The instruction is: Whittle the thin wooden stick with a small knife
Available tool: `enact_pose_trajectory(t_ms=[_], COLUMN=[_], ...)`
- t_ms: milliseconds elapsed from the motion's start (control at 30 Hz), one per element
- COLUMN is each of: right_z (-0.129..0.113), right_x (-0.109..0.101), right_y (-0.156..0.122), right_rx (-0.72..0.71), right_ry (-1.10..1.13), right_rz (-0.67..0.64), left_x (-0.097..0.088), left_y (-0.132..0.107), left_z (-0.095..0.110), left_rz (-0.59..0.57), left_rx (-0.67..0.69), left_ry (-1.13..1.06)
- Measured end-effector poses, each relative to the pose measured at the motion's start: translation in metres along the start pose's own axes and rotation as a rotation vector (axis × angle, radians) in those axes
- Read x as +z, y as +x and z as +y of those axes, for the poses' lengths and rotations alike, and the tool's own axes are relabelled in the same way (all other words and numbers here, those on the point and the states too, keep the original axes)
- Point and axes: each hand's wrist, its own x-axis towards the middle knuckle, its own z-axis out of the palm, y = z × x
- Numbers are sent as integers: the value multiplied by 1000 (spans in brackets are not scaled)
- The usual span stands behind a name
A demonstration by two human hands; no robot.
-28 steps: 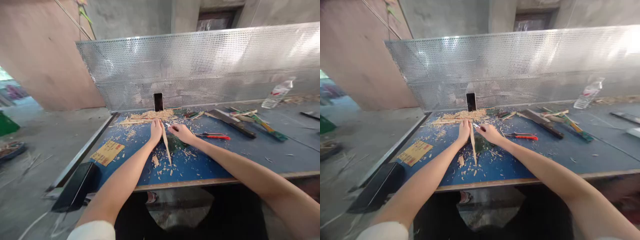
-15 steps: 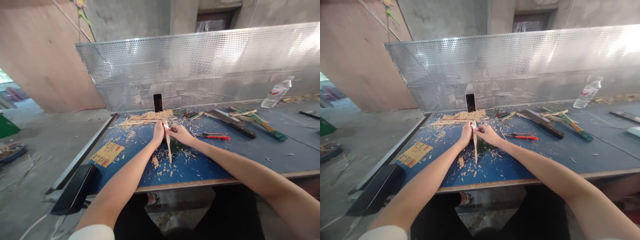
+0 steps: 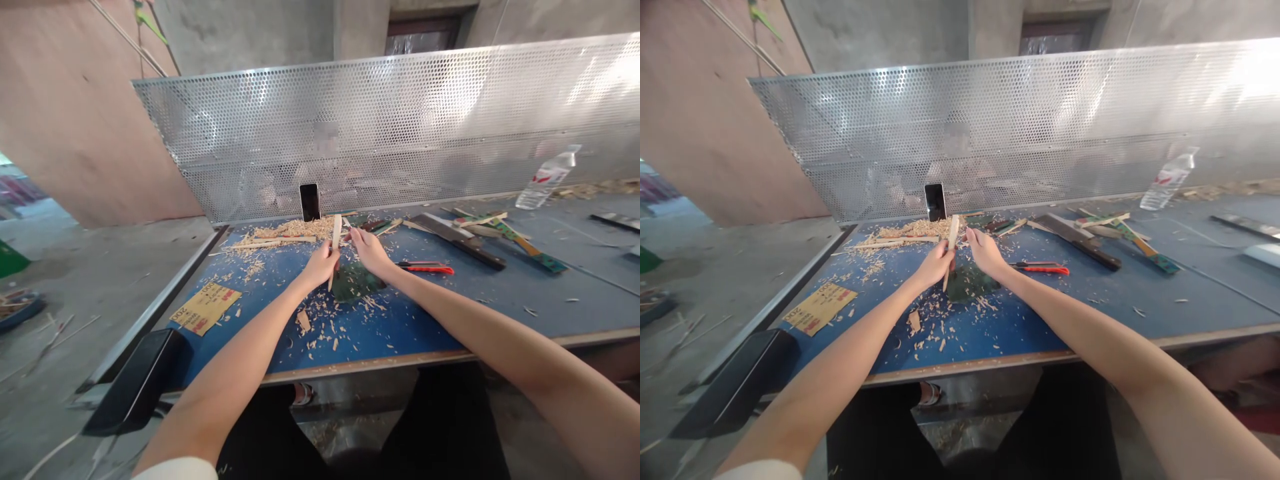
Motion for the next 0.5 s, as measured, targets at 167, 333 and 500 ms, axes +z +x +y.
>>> enact_pose_trajectory(t_ms=[167, 333, 500], right_z=[5, -1, -9], right_x=[-4, -3, -3], right_y=[4, -2, -9], right_rx=[-194, -177, -151], right_ry=[-154, -171, -325], right_rz=[-39, -221, -305], left_x=[1, 3, 3], left_y=[4, 5, 3], left_z=[-5, -9, -6], left_rz=[76, 103, 127], left_rx=[-15, -44, -99], left_ry=[-85, -127, -160])
